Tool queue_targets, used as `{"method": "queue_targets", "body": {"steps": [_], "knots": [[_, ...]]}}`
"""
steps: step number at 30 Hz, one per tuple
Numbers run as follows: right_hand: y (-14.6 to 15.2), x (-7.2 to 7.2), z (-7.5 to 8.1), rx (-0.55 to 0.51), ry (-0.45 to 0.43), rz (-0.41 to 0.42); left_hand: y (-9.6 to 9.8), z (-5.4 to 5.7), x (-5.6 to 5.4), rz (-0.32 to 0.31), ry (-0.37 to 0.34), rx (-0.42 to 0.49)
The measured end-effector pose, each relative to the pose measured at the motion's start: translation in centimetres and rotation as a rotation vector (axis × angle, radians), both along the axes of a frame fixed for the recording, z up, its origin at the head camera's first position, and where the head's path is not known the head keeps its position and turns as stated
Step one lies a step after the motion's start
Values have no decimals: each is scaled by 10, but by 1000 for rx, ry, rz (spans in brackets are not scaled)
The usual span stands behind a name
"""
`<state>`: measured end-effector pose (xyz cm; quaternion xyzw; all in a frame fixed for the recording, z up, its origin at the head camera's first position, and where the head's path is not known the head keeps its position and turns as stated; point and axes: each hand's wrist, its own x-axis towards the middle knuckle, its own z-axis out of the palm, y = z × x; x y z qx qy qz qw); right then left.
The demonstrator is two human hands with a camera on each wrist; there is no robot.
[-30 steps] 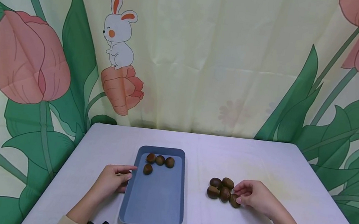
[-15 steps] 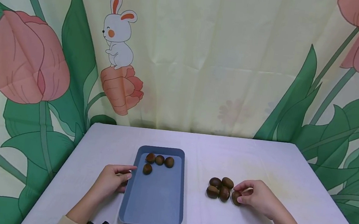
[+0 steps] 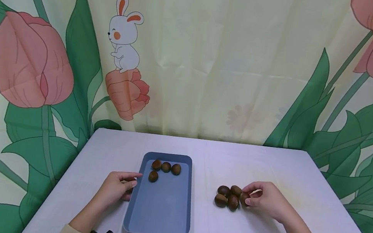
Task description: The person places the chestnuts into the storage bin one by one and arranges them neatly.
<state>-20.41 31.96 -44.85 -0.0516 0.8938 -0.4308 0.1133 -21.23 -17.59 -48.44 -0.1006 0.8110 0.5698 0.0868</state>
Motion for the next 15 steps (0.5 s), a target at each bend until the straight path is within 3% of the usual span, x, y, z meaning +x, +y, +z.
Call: {"method": "queue_targets", "body": {"steps": [15], "knots": [[-29, -19, 24, 8, -22, 50, 0, -1, 1, 8, 2, -14]]}}
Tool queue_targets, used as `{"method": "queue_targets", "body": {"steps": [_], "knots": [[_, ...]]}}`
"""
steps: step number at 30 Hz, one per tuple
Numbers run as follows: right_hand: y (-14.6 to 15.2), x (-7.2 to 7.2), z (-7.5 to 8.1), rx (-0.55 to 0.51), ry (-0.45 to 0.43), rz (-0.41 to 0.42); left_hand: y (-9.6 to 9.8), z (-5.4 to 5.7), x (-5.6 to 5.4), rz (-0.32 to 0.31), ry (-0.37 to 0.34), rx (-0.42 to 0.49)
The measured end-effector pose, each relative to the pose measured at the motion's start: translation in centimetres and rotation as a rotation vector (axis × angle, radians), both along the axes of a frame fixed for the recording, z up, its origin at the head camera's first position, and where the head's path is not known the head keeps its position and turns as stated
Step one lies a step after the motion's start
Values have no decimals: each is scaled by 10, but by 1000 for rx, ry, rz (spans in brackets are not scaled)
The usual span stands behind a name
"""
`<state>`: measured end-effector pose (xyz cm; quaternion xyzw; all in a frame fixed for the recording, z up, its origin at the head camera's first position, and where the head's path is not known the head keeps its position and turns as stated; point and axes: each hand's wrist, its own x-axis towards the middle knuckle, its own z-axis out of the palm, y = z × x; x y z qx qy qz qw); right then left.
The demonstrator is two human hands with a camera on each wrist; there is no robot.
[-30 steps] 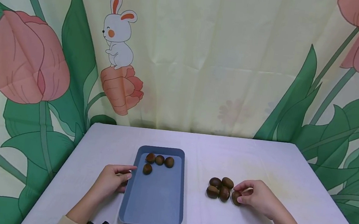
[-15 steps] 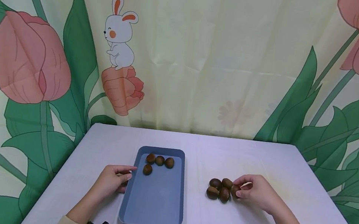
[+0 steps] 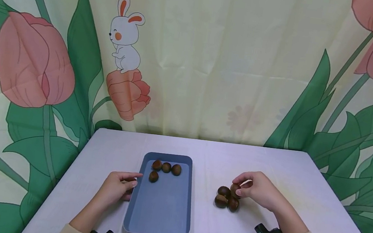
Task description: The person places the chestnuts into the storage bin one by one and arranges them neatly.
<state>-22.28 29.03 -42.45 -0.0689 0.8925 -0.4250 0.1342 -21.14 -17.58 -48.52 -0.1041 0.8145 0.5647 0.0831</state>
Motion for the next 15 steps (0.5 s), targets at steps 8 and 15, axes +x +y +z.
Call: {"method": "queue_targets", "body": {"steps": [8, 15], "knots": [[-20, -11, 7, -22, 20, 40, 0, 1, 0, -10, 2, 11], [-40, -22, 11, -65, 34, 82, 0, 0, -1, -5, -11, 4]]}}
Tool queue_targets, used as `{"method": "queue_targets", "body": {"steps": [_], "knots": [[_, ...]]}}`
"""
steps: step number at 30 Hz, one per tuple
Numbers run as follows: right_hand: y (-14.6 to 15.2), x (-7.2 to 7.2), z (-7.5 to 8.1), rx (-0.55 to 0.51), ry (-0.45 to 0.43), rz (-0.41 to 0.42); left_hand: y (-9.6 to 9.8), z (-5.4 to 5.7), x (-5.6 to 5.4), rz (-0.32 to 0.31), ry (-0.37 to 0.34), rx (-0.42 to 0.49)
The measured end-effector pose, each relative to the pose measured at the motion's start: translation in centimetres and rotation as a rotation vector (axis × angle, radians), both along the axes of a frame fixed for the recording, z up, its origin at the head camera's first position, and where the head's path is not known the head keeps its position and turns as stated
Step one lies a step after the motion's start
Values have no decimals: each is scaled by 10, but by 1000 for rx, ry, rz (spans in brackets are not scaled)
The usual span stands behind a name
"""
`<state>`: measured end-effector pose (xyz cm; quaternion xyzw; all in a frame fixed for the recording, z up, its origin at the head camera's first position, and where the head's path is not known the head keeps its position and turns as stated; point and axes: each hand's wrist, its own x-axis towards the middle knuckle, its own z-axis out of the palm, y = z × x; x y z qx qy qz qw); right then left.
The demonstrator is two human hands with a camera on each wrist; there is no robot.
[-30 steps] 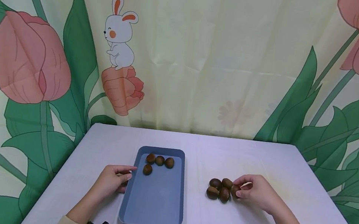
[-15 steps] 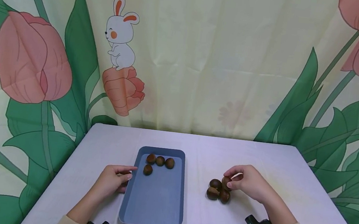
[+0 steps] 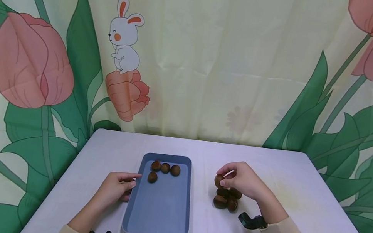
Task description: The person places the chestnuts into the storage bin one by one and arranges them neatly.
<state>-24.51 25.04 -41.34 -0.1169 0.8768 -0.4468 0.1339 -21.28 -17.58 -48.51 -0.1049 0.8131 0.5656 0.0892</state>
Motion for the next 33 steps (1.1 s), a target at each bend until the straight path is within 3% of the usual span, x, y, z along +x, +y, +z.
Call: {"method": "queue_targets", "body": {"steps": [18, 33], "knots": [[-62, -21, 7, -72, 43, 103, 0, -2, 1, 4, 40, 28], [-114, -37, -4, -58, 59, 158, 0, -3, -1, 4, 29, 27]]}}
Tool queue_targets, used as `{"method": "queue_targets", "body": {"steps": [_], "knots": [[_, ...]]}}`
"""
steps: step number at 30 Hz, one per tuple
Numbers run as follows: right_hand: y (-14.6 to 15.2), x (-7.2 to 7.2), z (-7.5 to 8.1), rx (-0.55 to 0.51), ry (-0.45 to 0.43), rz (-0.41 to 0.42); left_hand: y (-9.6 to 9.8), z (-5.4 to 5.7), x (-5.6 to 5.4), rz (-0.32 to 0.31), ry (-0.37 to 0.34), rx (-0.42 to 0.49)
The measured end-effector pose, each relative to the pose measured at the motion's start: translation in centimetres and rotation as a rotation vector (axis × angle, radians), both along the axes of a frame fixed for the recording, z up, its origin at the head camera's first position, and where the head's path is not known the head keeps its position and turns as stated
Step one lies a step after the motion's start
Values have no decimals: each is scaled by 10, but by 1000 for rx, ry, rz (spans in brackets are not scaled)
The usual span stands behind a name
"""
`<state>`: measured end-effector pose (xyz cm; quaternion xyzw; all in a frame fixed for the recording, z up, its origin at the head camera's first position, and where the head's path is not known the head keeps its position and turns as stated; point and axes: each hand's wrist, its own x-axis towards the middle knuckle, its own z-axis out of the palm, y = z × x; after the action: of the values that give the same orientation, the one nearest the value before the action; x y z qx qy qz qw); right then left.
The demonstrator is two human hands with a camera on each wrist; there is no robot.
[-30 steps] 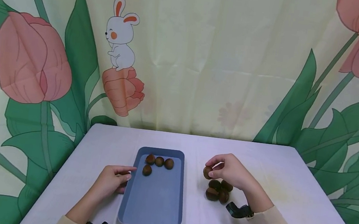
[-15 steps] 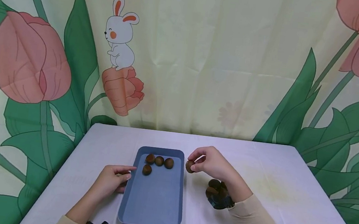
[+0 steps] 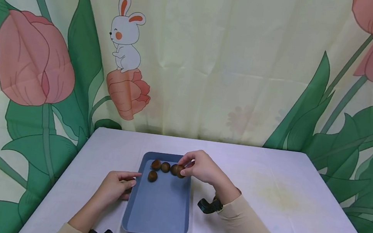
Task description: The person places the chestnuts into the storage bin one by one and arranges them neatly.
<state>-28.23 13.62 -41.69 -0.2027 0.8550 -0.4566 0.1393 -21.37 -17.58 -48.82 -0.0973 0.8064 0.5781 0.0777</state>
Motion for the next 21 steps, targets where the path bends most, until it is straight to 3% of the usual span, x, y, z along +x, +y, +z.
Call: {"method": "queue_targets", "body": {"steps": [11, 21], "knots": [[-36, -5, -17, 7, 6, 19, 1, 0, 0, -7, -3, -7], [-56, -9, -32, 100, 77, 24, 2, 3, 2, -5, -5, -1]]}}
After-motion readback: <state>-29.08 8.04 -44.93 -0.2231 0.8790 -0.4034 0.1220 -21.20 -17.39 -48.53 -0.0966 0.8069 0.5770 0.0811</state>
